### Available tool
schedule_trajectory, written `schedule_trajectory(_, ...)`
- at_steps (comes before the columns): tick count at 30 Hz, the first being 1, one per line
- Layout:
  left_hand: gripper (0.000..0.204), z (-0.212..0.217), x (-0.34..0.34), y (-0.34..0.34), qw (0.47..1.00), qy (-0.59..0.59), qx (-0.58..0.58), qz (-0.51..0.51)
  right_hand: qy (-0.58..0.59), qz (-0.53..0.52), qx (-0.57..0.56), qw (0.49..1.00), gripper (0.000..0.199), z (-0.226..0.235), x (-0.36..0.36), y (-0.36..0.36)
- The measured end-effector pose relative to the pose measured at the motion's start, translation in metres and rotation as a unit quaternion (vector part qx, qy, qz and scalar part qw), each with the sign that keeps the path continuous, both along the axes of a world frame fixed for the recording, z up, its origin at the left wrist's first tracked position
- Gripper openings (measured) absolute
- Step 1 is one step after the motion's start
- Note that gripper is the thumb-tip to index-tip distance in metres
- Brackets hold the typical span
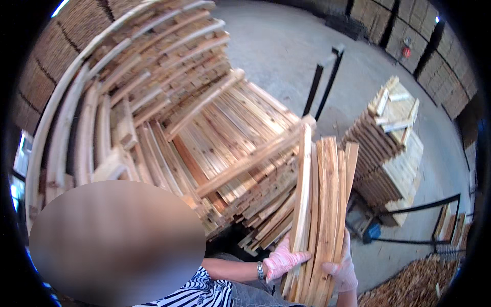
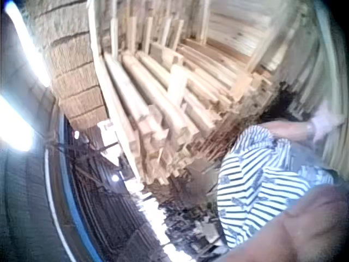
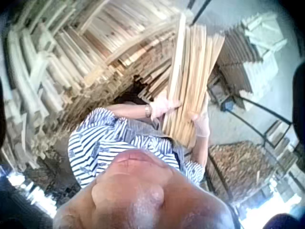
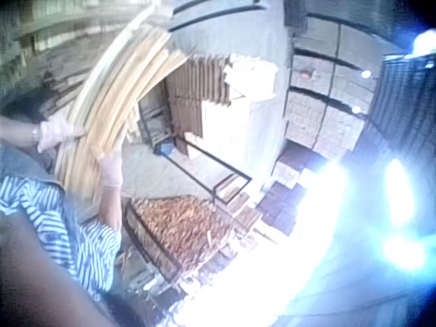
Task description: The person repeatedly picks up bundles of wooden planks from a large pile and stacks them onto a growing stack. The person wears gloves and uses both hands to lift and align the wood pieces, maintaining a consistent workflow throughout the clip.
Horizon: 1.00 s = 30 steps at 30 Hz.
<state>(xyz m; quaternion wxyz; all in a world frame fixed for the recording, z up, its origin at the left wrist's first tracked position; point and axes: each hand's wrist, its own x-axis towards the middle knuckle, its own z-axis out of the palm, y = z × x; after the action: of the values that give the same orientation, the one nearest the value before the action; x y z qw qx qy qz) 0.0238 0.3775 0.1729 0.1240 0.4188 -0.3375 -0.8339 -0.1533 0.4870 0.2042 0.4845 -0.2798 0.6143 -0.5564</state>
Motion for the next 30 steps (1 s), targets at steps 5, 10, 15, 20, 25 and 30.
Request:
schedule_trajectory(5, 0.074, 0.052, 0.015, -0.117, 0.983, 0.094, -0.081, 0.135, 0.147, 0.134, -0.075, 0.977, 0.121, 0.056, -0.009, -0.153)
schedule_trajectory(10, 0.045, 0.059, 0.026, -0.234, 0.945, 0.094, -0.087, 0.3, 0.203, 0.243, -0.066, 0.946, 0.117, 0.107, 0.008, -0.311)
schedule_trajectory(15, 0.088, 0.044, 0.041, -0.3, 0.894, -0.037, -0.081, 0.438, 0.518, 0.328, 0.02, 0.79, 0.114, 0.074, 0.049, -0.438)
schedule_trajectory(20, 0.084, -0.034, 0.027, -0.3, 0.877, -0.132, -0.148, 0.438, 0.63, 0.302, 0.135, 0.702, 0.097, 0.045, 0.082, -0.451)
schedule_trajectory(25, 0.076, -0.001, 0.022, -0.271, 0.836, -0.153, -0.167, 0.5, 0.614, 0.294, 0.156, 0.716, 0.09, 0.043, 0.08, -0.445)
schedule_trajectory(30, 0.061, -0.048, 0.05, -0.269, 0.807, -0.203, -0.263, 0.488, 0.69, 0.238, 0.037, 0.682, 0.083, 0.023, 0.077, -0.444)
